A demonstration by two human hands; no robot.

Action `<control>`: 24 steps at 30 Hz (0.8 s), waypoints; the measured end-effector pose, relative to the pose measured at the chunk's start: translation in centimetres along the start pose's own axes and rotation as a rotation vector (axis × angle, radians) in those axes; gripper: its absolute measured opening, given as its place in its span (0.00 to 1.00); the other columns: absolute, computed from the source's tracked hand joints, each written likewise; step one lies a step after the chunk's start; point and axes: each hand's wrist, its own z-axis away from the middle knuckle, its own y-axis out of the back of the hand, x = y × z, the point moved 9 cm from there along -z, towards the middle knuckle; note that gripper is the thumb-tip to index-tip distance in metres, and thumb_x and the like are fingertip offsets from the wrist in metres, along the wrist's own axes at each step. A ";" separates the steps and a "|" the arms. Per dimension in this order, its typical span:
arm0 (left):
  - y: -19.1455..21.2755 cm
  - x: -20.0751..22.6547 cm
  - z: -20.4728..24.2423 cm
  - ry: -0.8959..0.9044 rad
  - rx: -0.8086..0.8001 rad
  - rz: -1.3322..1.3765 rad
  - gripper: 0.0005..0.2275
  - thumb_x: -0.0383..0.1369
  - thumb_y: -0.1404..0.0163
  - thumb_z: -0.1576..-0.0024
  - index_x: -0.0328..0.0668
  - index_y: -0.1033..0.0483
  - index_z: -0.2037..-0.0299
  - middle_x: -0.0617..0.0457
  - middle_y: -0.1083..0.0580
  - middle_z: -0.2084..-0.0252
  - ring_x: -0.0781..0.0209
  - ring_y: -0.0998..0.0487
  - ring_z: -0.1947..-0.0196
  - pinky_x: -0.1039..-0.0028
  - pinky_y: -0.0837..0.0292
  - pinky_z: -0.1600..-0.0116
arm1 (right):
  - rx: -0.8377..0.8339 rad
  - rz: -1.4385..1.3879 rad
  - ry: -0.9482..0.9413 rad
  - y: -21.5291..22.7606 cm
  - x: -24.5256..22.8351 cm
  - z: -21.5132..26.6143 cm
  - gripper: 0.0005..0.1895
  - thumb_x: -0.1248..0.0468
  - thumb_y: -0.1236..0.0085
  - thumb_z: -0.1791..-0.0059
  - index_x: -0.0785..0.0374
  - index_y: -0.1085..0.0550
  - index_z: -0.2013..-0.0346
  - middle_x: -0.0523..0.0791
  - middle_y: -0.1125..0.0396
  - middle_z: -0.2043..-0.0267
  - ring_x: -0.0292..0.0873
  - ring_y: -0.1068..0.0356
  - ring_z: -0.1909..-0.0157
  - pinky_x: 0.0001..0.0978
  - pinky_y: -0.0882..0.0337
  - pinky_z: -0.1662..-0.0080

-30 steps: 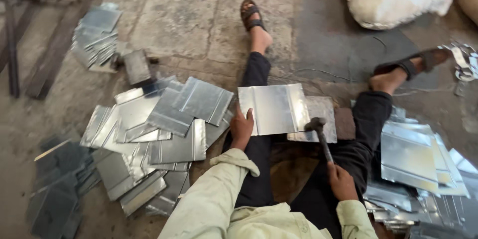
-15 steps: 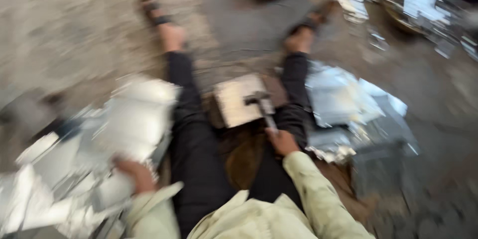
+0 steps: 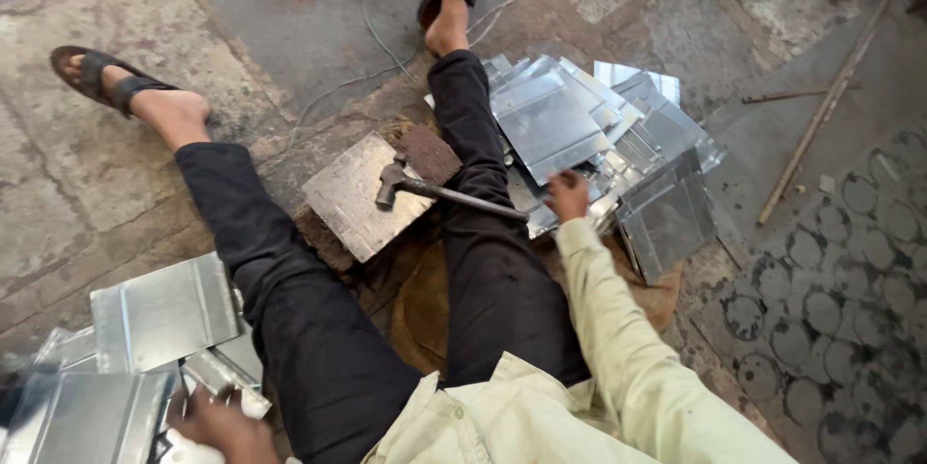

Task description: The person sits on the floor and uses a hammer to strike rectangular metal sheets placed on a small block. The person repeatedly picks up sheets, hammers them, and places them into a pile.

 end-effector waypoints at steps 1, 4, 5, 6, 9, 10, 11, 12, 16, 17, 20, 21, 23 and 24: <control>-1.8 0.4 0.9 -0.003 -0.066 0.067 0.16 0.26 0.50 0.36 0.41 0.34 0.38 0.51 0.28 0.53 0.57 0.25 0.64 0.67 0.25 0.59 | 0.016 -0.118 -0.129 0.9 1.3 -1.6 0.30 0.59 0.33 0.54 0.55 0.35 0.41 0.45 0.34 0.46 0.47 0.33 0.49 0.48 0.27 0.56; -8.9 0.3 4.3 0.043 -0.220 -0.282 0.18 0.27 0.46 0.36 0.41 0.35 0.38 0.51 0.27 0.55 0.62 0.23 0.69 0.73 0.26 0.59 | -0.030 -0.256 -0.261 1.3 2.7 -3.0 0.33 0.58 0.33 0.57 0.53 0.37 0.40 0.44 0.40 0.37 0.48 0.40 0.41 0.51 0.30 0.51; -11.5 -0.7 6.4 0.180 -0.335 -0.184 0.14 0.30 0.47 0.36 0.41 0.31 0.42 0.55 0.27 0.53 0.65 0.23 0.69 0.75 0.24 0.59 | -0.062 -0.268 -0.258 1.0 2.4 -3.1 0.33 0.56 0.33 0.57 0.52 0.36 0.40 0.43 0.41 0.35 0.47 0.41 0.40 0.51 0.30 0.50; -13.9 -1.1 8.7 0.175 -0.424 -0.199 0.12 0.29 0.47 0.38 0.41 0.29 0.44 0.53 0.27 0.56 0.65 0.24 0.71 0.74 0.25 0.63 | -0.107 -0.322 -0.294 0.2 2.2 -3.1 0.32 0.55 0.33 0.57 0.52 0.35 0.41 0.43 0.40 0.37 0.46 0.40 0.40 0.50 0.30 0.49; -18.9 -3.7 14.4 0.190 -0.630 -0.306 0.11 0.30 0.47 0.39 0.39 0.27 0.48 0.52 0.26 0.58 0.66 0.24 0.72 0.73 0.23 0.65 | -0.196 -0.441 -0.336 -1.5 1.1 -2.9 0.27 0.59 0.34 0.57 0.55 0.33 0.45 0.43 0.38 0.44 0.46 0.38 0.46 0.48 0.30 0.52; -19.2 -5.2 15.8 0.263 -0.660 -0.396 0.11 0.30 0.48 0.39 0.40 0.27 0.48 0.51 0.26 0.59 0.65 0.24 0.73 0.72 0.26 0.66 | -0.213 -0.466 -0.329 -2.0 0.6 -2.9 0.25 0.60 0.35 0.57 0.55 0.33 0.47 0.43 0.37 0.46 0.46 0.37 0.47 0.47 0.29 0.52; -19.2 -6.7 16.7 0.337 -0.687 -0.485 0.10 0.31 0.48 0.39 0.41 0.26 0.48 0.50 0.26 0.60 0.64 0.24 0.74 0.72 0.29 0.68 | -0.227 -0.488 -0.315 -2.5 0.0 -3.1 0.23 0.61 0.36 0.57 0.56 0.32 0.49 0.43 0.37 0.49 0.46 0.36 0.49 0.47 0.29 0.53; -19.4 -7.0 16.8 0.316 -0.716 -0.475 0.10 0.31 0.49 0.38 0.41 0.26 0.48 0.51 0.26 0.59 0.65 0.24 0.73 0.72 0.28 0.68 | -0.232 -0.505 -0.297 -2.7 -0.5 -3.2 0.22 0.62 0.36 0.56 0.57 0.32 0.50 0.43 0.36 0.51 0.46 0.35 0.51 0.46 0.29 0.54; -18.7 -9.0 15.4 0.417 -0.724 -0.392 0.10 0.34 0.53 0.36 0.41 0.27 0.48 0.52 0.25 0.59 0.64 0.23 0.73 0.72 0.27 0.67 | -0.208 -0.531 -0.164 -2.6 -3.3 -4.6 0.15 0.66 0.39 0.56 0.60 0.30 0.57 0.44 0.34 0.60 0.45 0.32 0.58 0.43 0.29 0.58; -18.4 -9.7 15.0 0.485 -0.701 -0.357 0.10 0.35 0.54 0.35 0.41 0.27 0.48 0.52 0.25 0.59 0.64 0.22 0.73 0.72 0.27 0.68 | -0.181 -0.507 -0.086 -2.5 -4.3 -5.0 0.13 0.67 0.39 0.56 0.61 0.30 0.58 0.44 0.33 0.63 0.45 0.32 0.60 0.42 0.29 0.58; -18.4 -10.2 15.0 0.535 -0.703 -0.280 0.12 0.37 0.55 0.35 0.42 0.27 0.47 0.52 0.24 0.61 0.63 0.23 0.74 0.71 0.27 0.67 | -0.084 -0.240 0.259 -1.3 -8.9 -4.6 0.09 0.69 0.40 0.54 0.65 0.28 0.60 0.46 0.34 0.64 0.44 0.33 0.61 0.40 0.31 0.59; -18.7 -10.3 14.9 0.534 -0.717 -0.285 0.13 0.39 0.55 0.35 0.42 0.27 0.47 0.52 0.24 0.60 0.63 0.22 0.73 0.71 0.27 0.67 | -0.069 -0.083 0.399 -1.7 -10.8 -3.6 0.09 0.69 0.40 0.53 0.68 0.26 0.59 0.47 0.32 0.62 0.45 0.33 0.60 0.40 0.32 0.57; -18.6 -10.1 15.4 0.547 -0.735 -0.302 0.14 0.41 0.56 0.34 0.41 0.27 0.46 0.51 0.23 0.59 0.63 0.22 0.72 0.71 0.28 0.66 | -0.065 0.153 0.669 -2.5 -14.1 0.7 0.10 0.70 0.40 0.53 0.72 0.25 0.59 0.49 0.32 0.58 0.46 0.32 0.58 0.39 0.31 0.55; -19.1 -9.7 15.4 0.545 -0.748 -0.300 0.15 0.42 0.56 0.34 0.42 0.27 0.45 0.50 0.23 0.57 0.63 0.22 0.71 0.71 0.27 0.65 | -0.081 0.215 0.813 -3.8 -16.0 3.6 0.11 0.70 0.39 0.54 0.72 0.25 0.59 0.49 0.33 0.55 0.45 0.32 0.57 0.38 0.29 0.54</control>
